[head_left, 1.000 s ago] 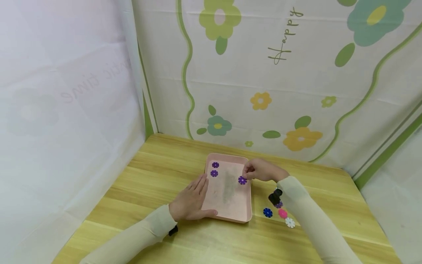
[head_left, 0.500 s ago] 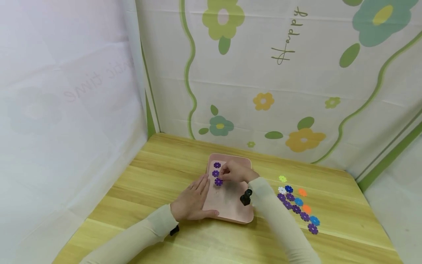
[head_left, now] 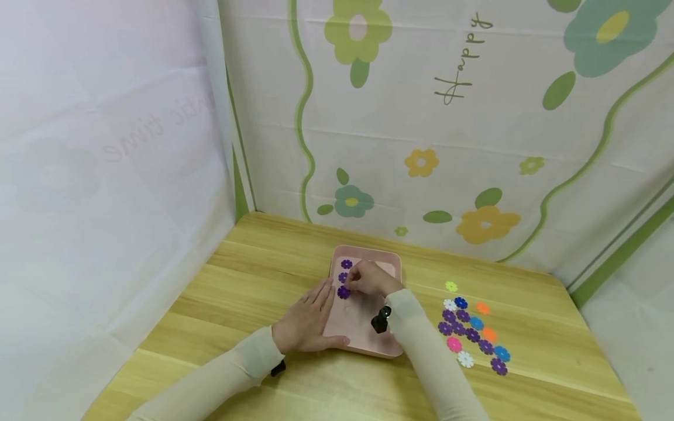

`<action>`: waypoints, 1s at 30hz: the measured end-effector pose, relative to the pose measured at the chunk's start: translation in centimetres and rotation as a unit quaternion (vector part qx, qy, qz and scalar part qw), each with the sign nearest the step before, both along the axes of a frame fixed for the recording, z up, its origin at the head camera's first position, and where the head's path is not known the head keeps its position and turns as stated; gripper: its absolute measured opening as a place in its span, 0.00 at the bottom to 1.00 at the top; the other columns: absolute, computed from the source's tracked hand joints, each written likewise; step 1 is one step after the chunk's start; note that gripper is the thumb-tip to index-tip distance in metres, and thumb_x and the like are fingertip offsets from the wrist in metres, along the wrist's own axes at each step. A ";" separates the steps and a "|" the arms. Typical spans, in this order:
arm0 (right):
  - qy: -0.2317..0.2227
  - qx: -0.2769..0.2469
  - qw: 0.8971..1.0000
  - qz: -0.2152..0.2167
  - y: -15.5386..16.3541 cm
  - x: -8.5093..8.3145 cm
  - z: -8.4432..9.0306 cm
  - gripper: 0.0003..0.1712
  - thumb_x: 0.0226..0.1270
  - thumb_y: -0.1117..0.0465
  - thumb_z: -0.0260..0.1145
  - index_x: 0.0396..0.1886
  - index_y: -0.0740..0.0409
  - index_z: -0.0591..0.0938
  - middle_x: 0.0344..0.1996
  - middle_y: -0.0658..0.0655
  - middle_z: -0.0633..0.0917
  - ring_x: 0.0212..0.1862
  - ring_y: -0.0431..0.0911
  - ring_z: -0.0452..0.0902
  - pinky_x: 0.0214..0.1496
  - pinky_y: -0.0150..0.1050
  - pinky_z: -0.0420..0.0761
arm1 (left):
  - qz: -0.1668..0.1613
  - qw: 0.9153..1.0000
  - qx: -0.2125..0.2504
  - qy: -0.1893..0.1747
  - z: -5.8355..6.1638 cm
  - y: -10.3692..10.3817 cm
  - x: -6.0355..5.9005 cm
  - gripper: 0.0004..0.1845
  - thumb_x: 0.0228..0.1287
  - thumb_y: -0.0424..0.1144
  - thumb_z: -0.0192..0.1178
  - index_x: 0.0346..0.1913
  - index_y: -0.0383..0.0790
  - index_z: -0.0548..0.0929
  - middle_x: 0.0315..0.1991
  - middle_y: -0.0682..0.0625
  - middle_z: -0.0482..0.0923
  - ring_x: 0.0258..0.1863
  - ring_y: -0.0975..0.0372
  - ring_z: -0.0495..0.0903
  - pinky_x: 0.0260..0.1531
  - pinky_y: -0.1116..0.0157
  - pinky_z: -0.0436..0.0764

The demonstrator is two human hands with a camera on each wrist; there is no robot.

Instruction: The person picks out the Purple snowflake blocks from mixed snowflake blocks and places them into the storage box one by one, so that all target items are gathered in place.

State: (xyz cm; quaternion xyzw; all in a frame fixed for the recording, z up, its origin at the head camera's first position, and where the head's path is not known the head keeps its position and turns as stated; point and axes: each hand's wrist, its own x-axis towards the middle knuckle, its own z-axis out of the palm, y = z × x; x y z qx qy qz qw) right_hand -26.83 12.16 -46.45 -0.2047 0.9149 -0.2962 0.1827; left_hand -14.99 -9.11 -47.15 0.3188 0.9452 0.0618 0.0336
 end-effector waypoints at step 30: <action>0.058 0.071 0.996 0.019 17.7 4.5 6.6 0.09 0.73 0.61 0.72 0.48 0.59 0.89 0.43 0.55 0.91 0.44 0.43 0.87 0.50 0.44 0.90 | 0.001 1.000 -0.010 -0.018 0.0 0.2 -0.1 0.62 0.69 0.80 0.45 0.82 0.25 0.55 0.85 0.30 0.46 0.86 0.41 0.50 0.83 0.49 0.61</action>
